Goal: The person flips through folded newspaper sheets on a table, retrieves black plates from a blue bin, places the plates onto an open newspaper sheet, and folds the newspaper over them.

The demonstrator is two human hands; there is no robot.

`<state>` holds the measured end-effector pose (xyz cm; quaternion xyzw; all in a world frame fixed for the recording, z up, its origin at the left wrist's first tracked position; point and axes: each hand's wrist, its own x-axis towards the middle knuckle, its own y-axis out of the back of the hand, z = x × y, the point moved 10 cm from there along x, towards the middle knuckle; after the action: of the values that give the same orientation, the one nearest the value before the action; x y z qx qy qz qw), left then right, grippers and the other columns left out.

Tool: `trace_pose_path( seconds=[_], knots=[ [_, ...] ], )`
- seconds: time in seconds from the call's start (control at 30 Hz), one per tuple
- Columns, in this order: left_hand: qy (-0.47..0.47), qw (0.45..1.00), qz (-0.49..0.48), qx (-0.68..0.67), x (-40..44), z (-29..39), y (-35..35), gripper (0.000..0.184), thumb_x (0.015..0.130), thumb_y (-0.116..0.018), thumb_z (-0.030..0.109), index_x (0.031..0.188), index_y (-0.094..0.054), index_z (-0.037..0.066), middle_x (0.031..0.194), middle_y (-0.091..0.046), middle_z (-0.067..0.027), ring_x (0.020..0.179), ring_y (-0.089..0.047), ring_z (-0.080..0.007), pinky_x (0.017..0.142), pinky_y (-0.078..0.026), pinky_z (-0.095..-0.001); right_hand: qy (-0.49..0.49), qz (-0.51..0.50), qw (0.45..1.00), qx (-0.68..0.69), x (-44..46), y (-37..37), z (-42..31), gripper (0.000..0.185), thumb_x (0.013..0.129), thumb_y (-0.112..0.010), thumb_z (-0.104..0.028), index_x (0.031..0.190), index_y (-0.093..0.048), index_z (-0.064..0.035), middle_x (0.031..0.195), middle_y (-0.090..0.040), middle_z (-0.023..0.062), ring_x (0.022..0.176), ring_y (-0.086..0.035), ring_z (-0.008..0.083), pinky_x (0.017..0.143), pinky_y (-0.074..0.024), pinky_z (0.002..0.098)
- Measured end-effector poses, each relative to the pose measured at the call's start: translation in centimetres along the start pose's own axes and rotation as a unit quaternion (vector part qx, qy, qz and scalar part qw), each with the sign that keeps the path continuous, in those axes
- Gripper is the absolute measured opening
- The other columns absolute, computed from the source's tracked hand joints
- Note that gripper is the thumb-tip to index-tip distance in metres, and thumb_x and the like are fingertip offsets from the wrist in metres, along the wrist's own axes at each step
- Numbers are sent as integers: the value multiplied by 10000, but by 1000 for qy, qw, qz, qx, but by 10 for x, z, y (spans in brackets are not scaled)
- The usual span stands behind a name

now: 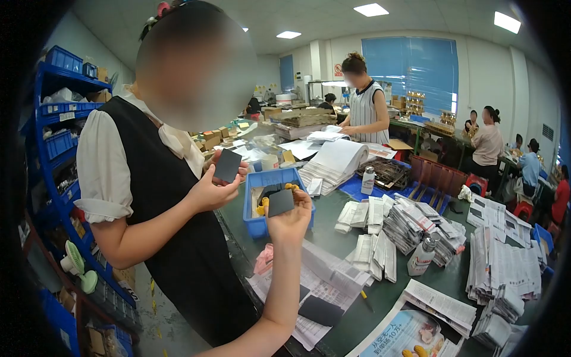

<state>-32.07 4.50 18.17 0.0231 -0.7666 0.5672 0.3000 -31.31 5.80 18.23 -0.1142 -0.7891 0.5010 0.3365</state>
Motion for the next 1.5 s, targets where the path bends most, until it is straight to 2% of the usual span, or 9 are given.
trace_pose_path(
  seconds=[0.27,0.33,0.43,0.47,0.6,0.63,0.77,1.07,1.5],
  knots=[
    [-18,999,-14,34,0,2,-4,413,914,-454,404,1057,-529,23,969,-562,-114,928,-541,-247,900,-430,-378,120,26,933,-339,-3,2,-6,361,861,-491,-324,1080,-415,-48,1136,-501,66,1092,-459,190,991,-340,312],
    [-18,965,261,-14,-12,-1,23,418,917,-399,439,1084,-539,82,1010,-552,-109,918,-512,-243,927,-367,-411,56,38,978,-197,2,8,0,401,848,-528,-313,1116,-403,-41,1163,-493,78,1120,-440,189,1018,-303,320],
    [-15,967,254,-8,-15,-4,14,407,918,-402,439,1092,-539,97,1026,-545,-107,949,-500,-242,943,-351,-417,-42,53,997,27,6,14,13,475,830,-584,-297,1169,-385,-30,1205,-481,96,1162,-411,188,1060,-249,333],
    [-13,968,251,-5,-15,-5,12,402,918,-403,438,1097,-539,105,1034,-541,-106,965,-493,-242,951,-344,-421,-42,54,997,27,8,18,14,475,830,-584,-297,1169,-385,-30,1205,-481,96,1162,-411,188,1060,-249,333],
    [-7,971,241,4,-17,-11,5,396,919,-402,444,1112,-540,127,1067,-527,-103,1024,-466,-242,974,-320,-435,88,-46,948,-301,17,0,-11,608,840,-437,-596,1208,-496,-115,1290,-487,104,1214,-397,250,1071,-230,428],
    [-5,972,236,8,-17,-12,4,399,919,-398,450,1119,-540,135,1083,-521,-101,1052,-451,-242,980,-311,-442,89,-45,948,-302,11,3,-21,608,840,-437,-596,1208,-496,-115,1290,-487,104,1214,-397,250,1071,-230,428],
    [9,980,198,23,-15,-18,4,418,918,-390,466,1124,-537,134,1091,-522,-103,1052,-456,-247,982,-310,-451,68,-18,915,-398,-8,36,-41,550,836,-449,-503,1209,-491,-102,1301,-456,103,1216,-390,251,1056,-252,414],
    [27,965,259,-8,-16,-23,17,411,919,-373,472,1093,-524,131,1103,-513,-124,1063,-458,-268,989,-302,-482,14,31,809,-586,-131,67,-135,445,826,-476,-295,1210,-482,-72,1326,-387,103,1219,-374,254,1023,-299,383],
    [16,969,246,-12,-11,-18,18,408,921,-371,466,1129,-512,144,1173,-484,-117,1103,-433,-275,1010,-269,-496,-71,102,577,-807,-329,89,-291,406,811,-515,5,1213,-468,-30,1363,-288,102,1225,-352,259,975,-368,339]
  ],
)
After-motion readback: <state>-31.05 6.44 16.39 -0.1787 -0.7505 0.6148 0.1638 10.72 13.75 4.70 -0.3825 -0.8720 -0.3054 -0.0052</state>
